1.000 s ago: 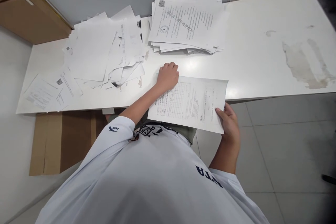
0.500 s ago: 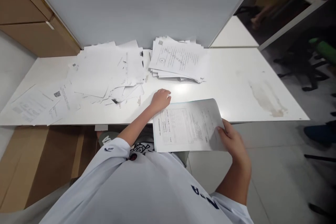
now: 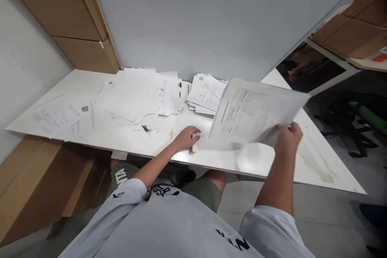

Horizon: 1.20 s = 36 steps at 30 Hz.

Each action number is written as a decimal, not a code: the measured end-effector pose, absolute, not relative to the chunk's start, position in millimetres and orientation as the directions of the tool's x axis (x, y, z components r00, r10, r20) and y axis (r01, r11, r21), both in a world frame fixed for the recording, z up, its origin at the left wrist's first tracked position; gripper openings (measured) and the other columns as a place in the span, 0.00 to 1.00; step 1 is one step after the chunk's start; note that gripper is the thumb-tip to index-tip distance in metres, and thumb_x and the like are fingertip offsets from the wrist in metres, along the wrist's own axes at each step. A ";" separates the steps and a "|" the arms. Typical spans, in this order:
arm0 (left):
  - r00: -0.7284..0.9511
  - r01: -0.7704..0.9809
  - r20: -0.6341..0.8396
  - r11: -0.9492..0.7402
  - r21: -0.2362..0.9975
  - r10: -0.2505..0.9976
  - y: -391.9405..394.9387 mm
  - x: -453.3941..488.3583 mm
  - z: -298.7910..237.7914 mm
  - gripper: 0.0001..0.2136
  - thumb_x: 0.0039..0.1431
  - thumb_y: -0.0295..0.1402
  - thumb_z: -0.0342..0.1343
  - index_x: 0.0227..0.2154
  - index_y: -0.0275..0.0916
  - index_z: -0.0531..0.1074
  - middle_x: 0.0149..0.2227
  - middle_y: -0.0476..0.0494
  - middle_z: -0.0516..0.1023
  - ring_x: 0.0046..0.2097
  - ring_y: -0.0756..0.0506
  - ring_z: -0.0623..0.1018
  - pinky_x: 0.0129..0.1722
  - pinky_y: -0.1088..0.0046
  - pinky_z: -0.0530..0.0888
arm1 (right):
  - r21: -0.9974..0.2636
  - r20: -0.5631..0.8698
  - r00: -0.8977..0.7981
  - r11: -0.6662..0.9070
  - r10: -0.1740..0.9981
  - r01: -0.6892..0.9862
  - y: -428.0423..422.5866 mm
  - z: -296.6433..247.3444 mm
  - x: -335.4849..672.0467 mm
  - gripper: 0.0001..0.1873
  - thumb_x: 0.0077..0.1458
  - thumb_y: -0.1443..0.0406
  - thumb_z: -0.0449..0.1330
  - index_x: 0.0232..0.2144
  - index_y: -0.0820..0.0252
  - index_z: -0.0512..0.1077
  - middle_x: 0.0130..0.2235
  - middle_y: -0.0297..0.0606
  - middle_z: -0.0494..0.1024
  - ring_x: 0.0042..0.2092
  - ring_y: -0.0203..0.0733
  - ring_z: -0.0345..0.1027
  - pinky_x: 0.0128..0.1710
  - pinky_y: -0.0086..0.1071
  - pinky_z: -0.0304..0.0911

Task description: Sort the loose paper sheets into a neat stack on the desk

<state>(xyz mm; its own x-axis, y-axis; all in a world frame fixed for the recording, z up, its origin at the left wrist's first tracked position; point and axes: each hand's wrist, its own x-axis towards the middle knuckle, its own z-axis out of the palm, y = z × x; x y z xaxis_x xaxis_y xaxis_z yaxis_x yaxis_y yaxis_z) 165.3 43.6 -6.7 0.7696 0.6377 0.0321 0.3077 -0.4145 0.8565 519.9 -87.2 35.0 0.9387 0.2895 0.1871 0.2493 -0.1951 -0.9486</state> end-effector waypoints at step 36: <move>0.146 0.891 0.166 -0.203 0.406 0.975 124.2 -10.7 -12.9 0.33 0.63 0.43 0.50 0.66 0.29 0.52 0.70 0.28 0.46 0.71 0.32 0.43 0.68 0.50 0.44 | -0.607 0.188 0.612 -0.400 0.768 0.687 -42.3 -62.7 466.0 0.36 0.52 0.49 0.53 0.58 0.64 0.67 0.64 0.59 0.59 0.65 0.68 0.51 0.62 0.61 0.42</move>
